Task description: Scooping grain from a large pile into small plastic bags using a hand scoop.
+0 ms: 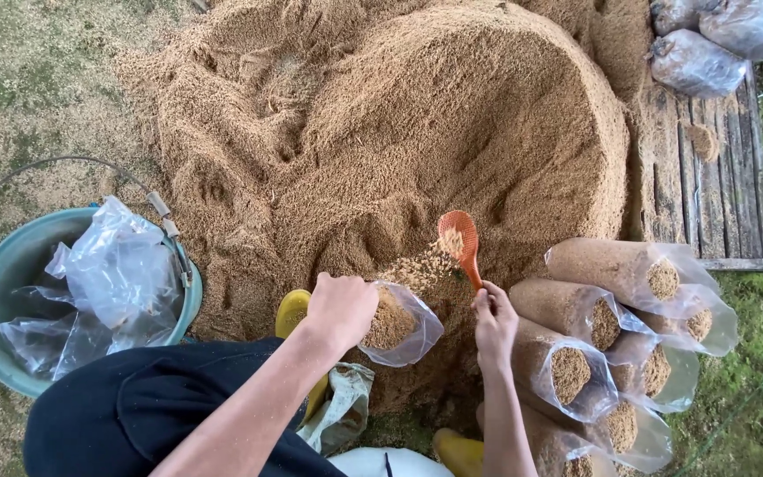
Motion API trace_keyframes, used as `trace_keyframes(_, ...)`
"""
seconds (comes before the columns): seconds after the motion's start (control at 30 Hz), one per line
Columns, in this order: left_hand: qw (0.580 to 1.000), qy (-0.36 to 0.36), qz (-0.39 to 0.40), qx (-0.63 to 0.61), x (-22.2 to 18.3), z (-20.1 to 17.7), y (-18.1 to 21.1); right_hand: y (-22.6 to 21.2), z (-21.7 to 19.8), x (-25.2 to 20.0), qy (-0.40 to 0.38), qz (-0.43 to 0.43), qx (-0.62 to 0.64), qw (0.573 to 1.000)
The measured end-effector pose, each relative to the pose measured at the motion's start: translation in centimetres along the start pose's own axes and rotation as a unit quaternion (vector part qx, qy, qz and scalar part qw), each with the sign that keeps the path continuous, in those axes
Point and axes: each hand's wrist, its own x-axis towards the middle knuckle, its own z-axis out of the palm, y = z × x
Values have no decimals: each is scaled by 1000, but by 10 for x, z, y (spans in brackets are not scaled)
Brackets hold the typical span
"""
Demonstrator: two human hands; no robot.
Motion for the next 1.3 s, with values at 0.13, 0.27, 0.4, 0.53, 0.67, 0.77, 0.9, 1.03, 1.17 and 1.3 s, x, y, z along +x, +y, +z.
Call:
trace_keyframes(0.13,1000,9,4,15,-2,5,0,92,28,26,0,138,-100,985)
trace_keyframes(0.27,999,35,0,20,-3,11,1,134,76,26,-43,165,-153,973)
trace_keyframes(0.4,999,36,-1,16,-3,11,0,161,104,25,-188,101,-133,968)
trace_keyframes(0.53,999,26,12,17,0,6,-1,110,99,25,-192,92,-98,972)
trace_keyframes(0.67,1000,3,12,21,1,2,1,73,77,25,-129,125,-78,981)
trace_keyframes(0.77,1000,7,7,15,-1,-2,2,19,48,16,-96,94,-31,990)
trace_keyframes(0.9,999,22,25,31,12,6,-2,-18,9,2,-72,43,-24,996)
trace_keyframes(1.03,1000,-1,20,16,20,1,-1,-21,-28,-15,-45,-14,-61,997)
trace_keyframes(1.17,1000,-18,13,-5,18,-14,2,-5,-37,-34,-18,-146,-138,980)
trace_keyframes(1.3,999,-16,25,-18,21,2,1,11,-30,-27,-2,-73,-92,993)
